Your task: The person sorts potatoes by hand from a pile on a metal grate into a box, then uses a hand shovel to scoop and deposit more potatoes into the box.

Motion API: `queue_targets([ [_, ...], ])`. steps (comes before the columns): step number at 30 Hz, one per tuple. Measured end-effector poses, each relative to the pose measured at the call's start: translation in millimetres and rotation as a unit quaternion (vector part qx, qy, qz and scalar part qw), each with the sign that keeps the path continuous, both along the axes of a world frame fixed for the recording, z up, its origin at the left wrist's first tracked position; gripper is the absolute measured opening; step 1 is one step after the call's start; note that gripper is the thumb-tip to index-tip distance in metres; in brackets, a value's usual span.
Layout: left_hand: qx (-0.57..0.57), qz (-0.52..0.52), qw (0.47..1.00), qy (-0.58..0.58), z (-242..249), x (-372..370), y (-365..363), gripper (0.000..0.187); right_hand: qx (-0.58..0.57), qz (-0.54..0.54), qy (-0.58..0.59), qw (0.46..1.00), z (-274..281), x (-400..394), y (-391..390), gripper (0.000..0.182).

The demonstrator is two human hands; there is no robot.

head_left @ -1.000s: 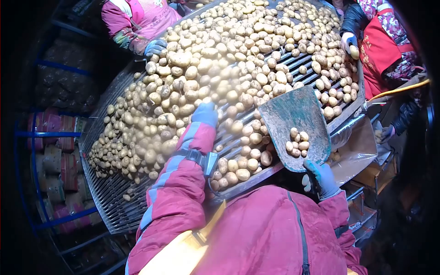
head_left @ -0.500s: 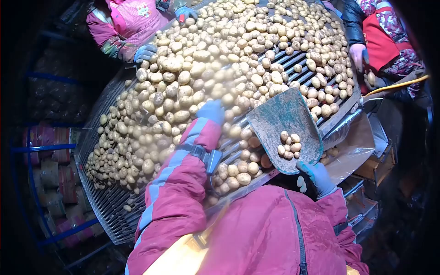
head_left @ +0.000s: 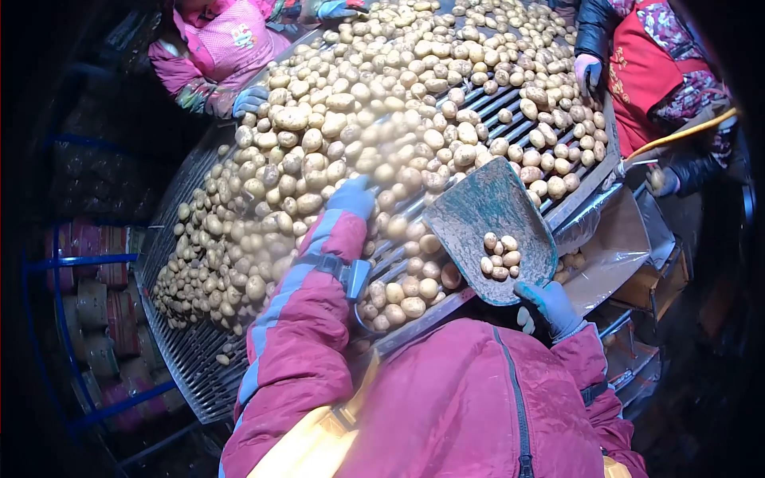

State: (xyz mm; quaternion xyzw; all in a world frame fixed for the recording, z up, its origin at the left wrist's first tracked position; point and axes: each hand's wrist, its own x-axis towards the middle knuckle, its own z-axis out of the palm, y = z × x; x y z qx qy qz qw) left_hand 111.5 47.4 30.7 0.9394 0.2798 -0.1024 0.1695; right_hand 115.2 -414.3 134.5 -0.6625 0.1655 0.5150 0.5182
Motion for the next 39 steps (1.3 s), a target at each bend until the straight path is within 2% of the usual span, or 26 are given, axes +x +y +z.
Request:
queue_targets([
  [4, 0.021, -0.011, 0.994, 0.11, 11.4, 18.3, -7.0, 0.048, -0.008, 0.024, -0.014, 1.0, 10.4, 6.2, 2.7, 0.038],
  [8, 0.083, -0.058, 0.969, 0.226, 18.3, 32.5, -13.5, 0.046, 0.002, 0.03, -0.013, 0.999, 5.8, 2.8, 0.0, 0.039],
  [9, 0.049, -0.052, 0.986, 0.154, 20.4, 20.9, -19.0, 0.031, 0.004, 0.031, -0.017, 0.999, 3.0, 2.7, -1.9, 0.039],
  [12, 0.028, -0.063, 0.989, 0.133, 8.4, 15.7, -19.0, 0.031, 0.007, 0.027, -0.009, 1.0, -3.0, 1.2, -6.4, 0.039],
  [17, 0.025, -0.037, 0.994, 0.098, 18.5, 13.0, -16.2, 0.037, 0.014, 0.004, 0.001, 1.0, -2.2, 2.0, -7.7, 0.041],
  [18, 0.006, 0.007, 0.998, 0.062, 21.2, 11.6, -13.2, 0.035, 0.012, 0.008, 0.003, 1.0, -2.1, 2.9, -7.4, 0.04],
  [20, -0.163, 0.062, 0.984, -0.029, 35.5, 9.8, -9.8, 0.035, 0.015, 0.011, 0.005, 1.0, -2.2, 5.3, -6.0, 0.04],
  [21, -0.261, 0.062, 0.956, -0.117, 11.9, 8.2, 1.5, 0.036, 0.02, 0.01, 0.007, 1.0, -2.7, 6.3, -3.5, 0.04],
  [22, -0.362, 0.059, 0.922, -0.126, 51.3, 6.9, -27.5, 0.04, 0.026, 0.01, 0.008, 1.0, -3.0, 7.2, -0.1, 0.039],
  [23, -0.436, 0.018, 0.897, -0.078, 71.2, 7.5, -41.9, 0.042, 0.033, 0.011, 0.006, 0.999, -2.4, 8.1, 4.2, 0.039],
  [24, -0.477, -0.042, 0.872, -0.106, 91.4, 1.4, -63.1, 0.05, 0.036, 0.015, 0.009, 0.999, -3.8, 9.7, 6.3, 0.038],
  [26, -0.478, -0.04, 0.861, -0.168, 139.9, -6.0, -79.8, 0.056, 0.047, 0.026, 0.012, 0.999, -10.5, 11.2, 12.8, 0.037],
  [27, -0.436, -0.042, 0.873, -0.213, 144.5, -11.4, -70.9, 0.056, 0.048, 0.031, 0.009, 0.998, -14.6, 11.3, 14.8, 0.036],
  [28, -0.387, -0.009, 0.891, -0.237, 129.4, -22.6, -53.0, 0.056, 0.039, 0.031, 0.013, 0.999, -15.0, 12.2, 16.2, 0.036],
  [29, -0.349, 0.035, 0.913, -0.21, 111.1, -35.7, -39.8, 0.057, 0.03, 0.03, 0.017, 0.999, -14.7, 13.2, 17.1, 0.036],
  [31, -0.17, 0.036, 0.965, -0.198, 50.0, -67.3, -24.7, 0.057, 0.009, 0.041, 0.016, 0.999, -11.5, 14.1, 16.8, 0.037],
  [33, -0.072, -0.051, 0.992, -0.091, 28.4, -81.1, -45.2, 0.073, 0.036, 0.008, 0.036, 0.999, -10.4, 12.4, 16.6, 0.036],
  [34, 0.058, -0.097, 0.977, -0.178, -0.2, -94.9, -63.5, 0.081, 0.048, -0.007, 0.047, 0.998, -9.4, 12.1, 18.0, 0.035],
  [35, 0.026, -0.082, 0.989, -0.117, 12.7, -90.8, -89.3, 0.082, 0.054, -0.025, 0.071, 0.996, -5.2, 12.4, 20.2, 0.034],
  [36, 0.046, -0.073, 0.992, -0.09, 16.6, -84.2, -109.4, 0.078, 0.049, -0.014, 0.062, 0.997, -6.8, 12.9, 21.5, 0.034],
  [37, 0.144, -0.079, 0.983, -0.085, -4.7, -83.6, -127.4, 0.071, 0.043, -0.003, 0.053, 0.998, -8.6, 14.6, 20.2, 0.033],
  [39, 0.101, -0.107, 0.987, -0.067, 2.5, -90.5, -148.3, 0.06, 0.048, 0.0, 0.034, 0.998, -15.0, 16.0, 17.4, 0.033],
])
